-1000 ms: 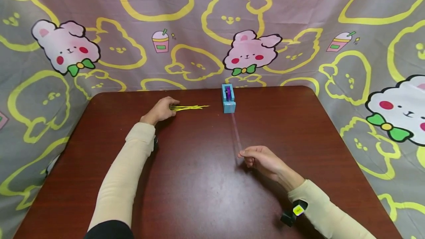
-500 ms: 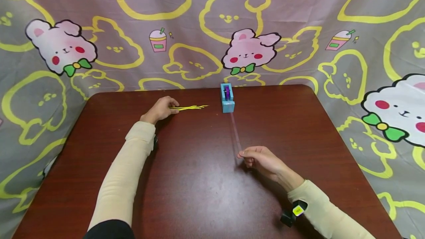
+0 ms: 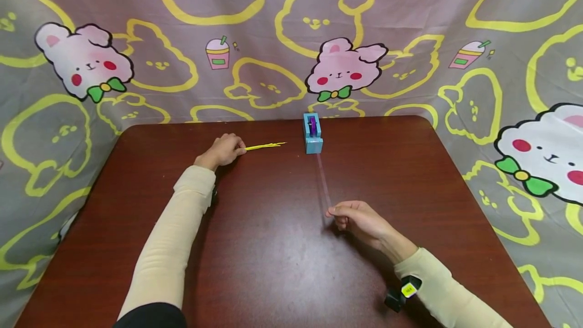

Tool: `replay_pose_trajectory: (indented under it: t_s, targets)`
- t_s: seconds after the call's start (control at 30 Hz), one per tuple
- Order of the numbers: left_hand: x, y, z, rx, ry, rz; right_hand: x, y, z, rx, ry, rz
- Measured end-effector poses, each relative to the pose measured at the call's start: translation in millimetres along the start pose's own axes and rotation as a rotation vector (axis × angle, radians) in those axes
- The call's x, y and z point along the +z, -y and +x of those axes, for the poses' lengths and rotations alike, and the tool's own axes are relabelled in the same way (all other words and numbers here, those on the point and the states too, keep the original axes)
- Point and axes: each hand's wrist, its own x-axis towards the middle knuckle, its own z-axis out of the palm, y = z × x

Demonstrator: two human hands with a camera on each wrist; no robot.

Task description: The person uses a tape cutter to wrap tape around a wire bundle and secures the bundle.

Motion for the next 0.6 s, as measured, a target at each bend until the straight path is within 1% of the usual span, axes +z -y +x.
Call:
replay_pose_trajectory:
  t_s: [0.1, 0.3, 0.6]
  targets:
    - [0.1, -1.5, -1.9, 0.008, 0.013, 0.032, 1.4, 0.1, -0.2, 0.006, -0.008, -0.003]
    - [0.3, -4.0, -2.9, 0.012, 0.015, 0.066, 0.9, -0.5, -0.6, 0.008, -0.021, -0.002]
    - [2.4, -5.1, -3.6, -0.006, 0.008, 0.072, 0.3, 1.5, -0.9, -0.006, -0.017, 0.007]
